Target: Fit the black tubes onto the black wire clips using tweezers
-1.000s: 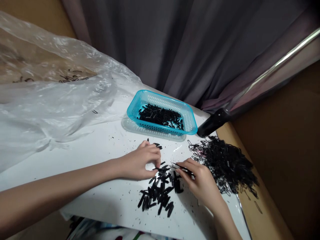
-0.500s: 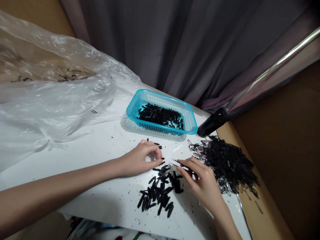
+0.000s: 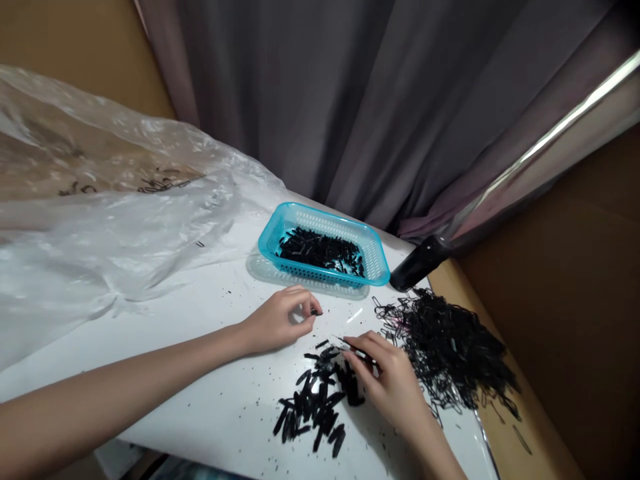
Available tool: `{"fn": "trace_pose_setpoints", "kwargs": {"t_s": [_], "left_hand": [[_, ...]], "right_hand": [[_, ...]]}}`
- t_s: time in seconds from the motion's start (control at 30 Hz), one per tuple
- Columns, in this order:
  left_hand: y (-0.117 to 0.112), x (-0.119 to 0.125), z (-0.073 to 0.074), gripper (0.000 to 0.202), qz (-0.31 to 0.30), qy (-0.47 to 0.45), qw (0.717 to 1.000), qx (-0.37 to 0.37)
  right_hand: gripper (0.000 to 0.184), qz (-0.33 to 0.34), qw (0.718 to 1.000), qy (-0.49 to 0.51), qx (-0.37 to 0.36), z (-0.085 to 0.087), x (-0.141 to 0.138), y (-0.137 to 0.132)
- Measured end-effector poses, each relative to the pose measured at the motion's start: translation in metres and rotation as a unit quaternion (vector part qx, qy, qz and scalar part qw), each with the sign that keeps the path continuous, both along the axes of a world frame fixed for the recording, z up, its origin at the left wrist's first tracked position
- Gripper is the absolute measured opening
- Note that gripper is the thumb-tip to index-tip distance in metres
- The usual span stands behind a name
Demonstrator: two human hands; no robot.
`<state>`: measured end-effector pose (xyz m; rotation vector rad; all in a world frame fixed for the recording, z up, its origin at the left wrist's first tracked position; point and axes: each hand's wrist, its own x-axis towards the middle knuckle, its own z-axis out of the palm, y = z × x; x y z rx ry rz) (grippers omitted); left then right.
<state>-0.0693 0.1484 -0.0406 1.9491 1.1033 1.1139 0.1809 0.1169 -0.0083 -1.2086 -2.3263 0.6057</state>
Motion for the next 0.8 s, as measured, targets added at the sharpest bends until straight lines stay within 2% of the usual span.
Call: {"fn": "trace_pose_setpoints", "kwargs": {"t_s": [0.17,0.5,0.8], "left_hand": [[0.005,0.000,-0.002,0.017,0.030,0.003,0.999,0.013],[0.011,-0.004,-0.003,0.022,0.046,0.031,0.998,0.027],[0.010,-0.004,-0.005,0.027,0.091,0.067,0.991,0.069]], "right_hand": [[0.024,-0.005,1.000,-0.009,0.006,-0.007,-0.002,0.002],[0.020,-0.019,0.998,-0.001,0.053,-0.010,-0.007,0.008],[0.023,0.002,0.996,0.045,0.076,-0.021,-0.009,0.013]]}}
